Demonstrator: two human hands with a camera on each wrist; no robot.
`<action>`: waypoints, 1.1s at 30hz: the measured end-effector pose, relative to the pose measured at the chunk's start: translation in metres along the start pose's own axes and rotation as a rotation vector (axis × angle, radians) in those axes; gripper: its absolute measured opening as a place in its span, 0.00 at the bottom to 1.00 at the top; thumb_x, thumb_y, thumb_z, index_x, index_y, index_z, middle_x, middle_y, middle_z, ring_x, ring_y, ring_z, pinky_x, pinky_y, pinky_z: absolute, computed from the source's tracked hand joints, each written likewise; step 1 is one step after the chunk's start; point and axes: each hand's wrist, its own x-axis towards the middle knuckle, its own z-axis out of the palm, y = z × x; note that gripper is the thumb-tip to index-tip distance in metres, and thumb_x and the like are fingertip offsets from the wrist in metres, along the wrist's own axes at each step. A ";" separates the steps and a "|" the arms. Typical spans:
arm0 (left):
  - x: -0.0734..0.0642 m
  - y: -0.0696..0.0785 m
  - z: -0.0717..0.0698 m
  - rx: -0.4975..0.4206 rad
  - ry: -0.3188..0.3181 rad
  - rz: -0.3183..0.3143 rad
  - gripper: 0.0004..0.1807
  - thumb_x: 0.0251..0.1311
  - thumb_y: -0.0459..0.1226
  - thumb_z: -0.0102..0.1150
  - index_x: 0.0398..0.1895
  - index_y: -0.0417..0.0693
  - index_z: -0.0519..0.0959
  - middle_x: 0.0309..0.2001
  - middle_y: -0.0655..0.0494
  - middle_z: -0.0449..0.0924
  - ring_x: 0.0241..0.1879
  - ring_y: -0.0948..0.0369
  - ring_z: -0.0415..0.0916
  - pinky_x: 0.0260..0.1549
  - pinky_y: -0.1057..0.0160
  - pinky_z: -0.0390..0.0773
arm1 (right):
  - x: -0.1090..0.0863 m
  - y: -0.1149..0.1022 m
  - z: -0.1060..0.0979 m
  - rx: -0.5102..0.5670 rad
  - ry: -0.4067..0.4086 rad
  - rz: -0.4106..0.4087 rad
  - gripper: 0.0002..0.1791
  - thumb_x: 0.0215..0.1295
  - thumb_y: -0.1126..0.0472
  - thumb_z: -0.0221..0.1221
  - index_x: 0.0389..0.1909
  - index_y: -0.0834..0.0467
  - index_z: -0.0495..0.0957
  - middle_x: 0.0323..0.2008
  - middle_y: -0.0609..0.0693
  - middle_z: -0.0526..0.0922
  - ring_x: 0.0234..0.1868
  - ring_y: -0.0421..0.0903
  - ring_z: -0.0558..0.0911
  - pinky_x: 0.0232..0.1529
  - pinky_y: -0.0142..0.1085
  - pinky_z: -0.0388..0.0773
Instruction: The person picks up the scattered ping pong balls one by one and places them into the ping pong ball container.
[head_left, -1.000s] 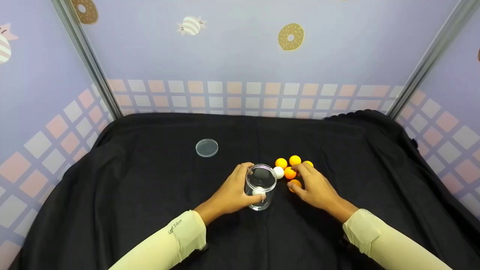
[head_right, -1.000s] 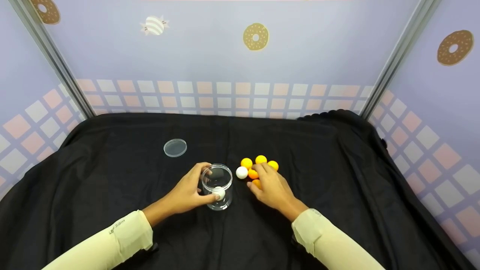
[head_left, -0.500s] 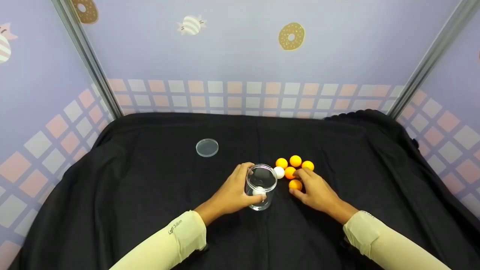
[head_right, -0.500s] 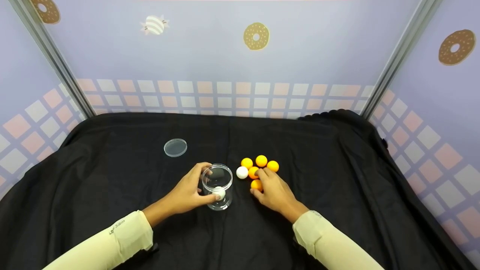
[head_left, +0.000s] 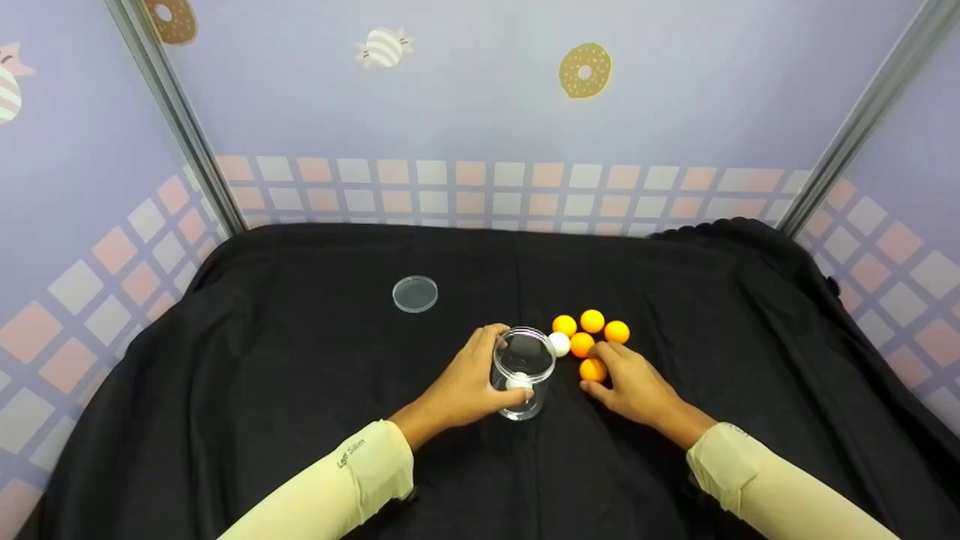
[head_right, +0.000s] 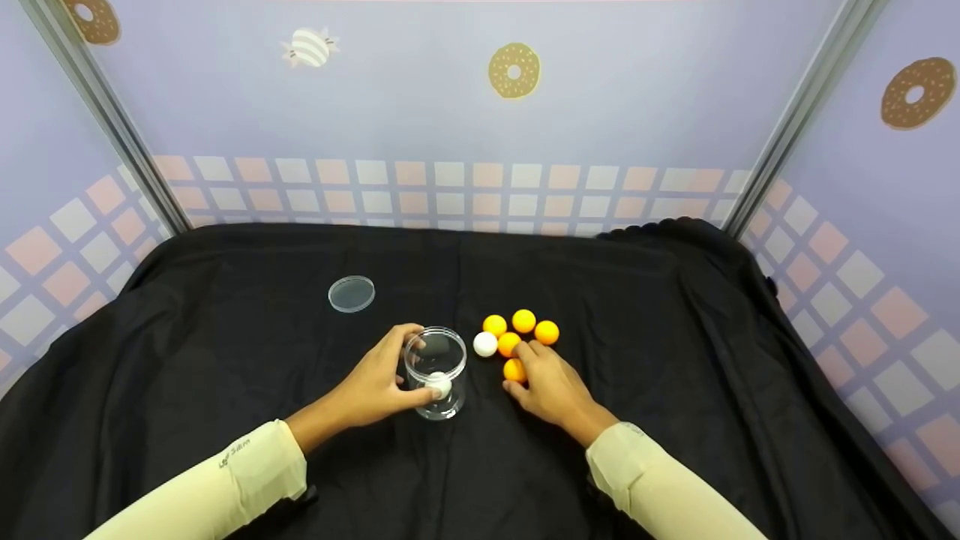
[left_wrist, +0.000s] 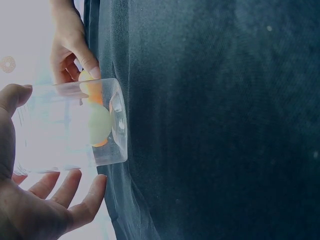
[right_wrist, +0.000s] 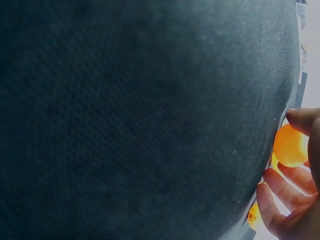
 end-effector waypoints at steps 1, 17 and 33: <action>0.000 0.000 0.000 0.001 0.001 0.001 0.48 0.47 0.53 0.76 0.70 0.49 0.63 0.58 0.52 0.72 0.57 0.57 0.74 0.60 0.56 0.76 | 0.000 0.000 0.000 0.002 0.000 -0.001 0.21 0.56 0.54 0.74 0.47 0.54 0.77 0.35 0.45 0.75 0.33 0.43 0.74 0.39 0.40 0.76; 0.001 -0.001 0.001 0.006 0.003 -0.005 0.48 0.47 0.52 0.76 0.70 0.49 0.63 0.58 0.52 0.72 0.58 0.57 0.73 0.60 0.56 0.76 | 0.003 -0.004 -0.004 0.011 0.006 -0.010 0.21 0.56 0.54 0.74 0.47 0.54 0.77 0.36 0.46 0.76 0.35 0.44 0.75 0.40 0.41 0.77; 0.001 -0.002 0.001 0.004 -0.005 0.004 0.48 0.47 0.51 0.77 0.70 0.49 0.63 0.58 0.52 0.72 0.57 0.56 0.74 0.60 0.56 0.76 | 0.016 -0.017 -0.018 0.037 0.034 -0.027 0.24 0.59 0.52 0.72 0.52 0.57 0.79 0.43 0.51 0.84 0.40 0.48 0.83 0.46 0.44 0.83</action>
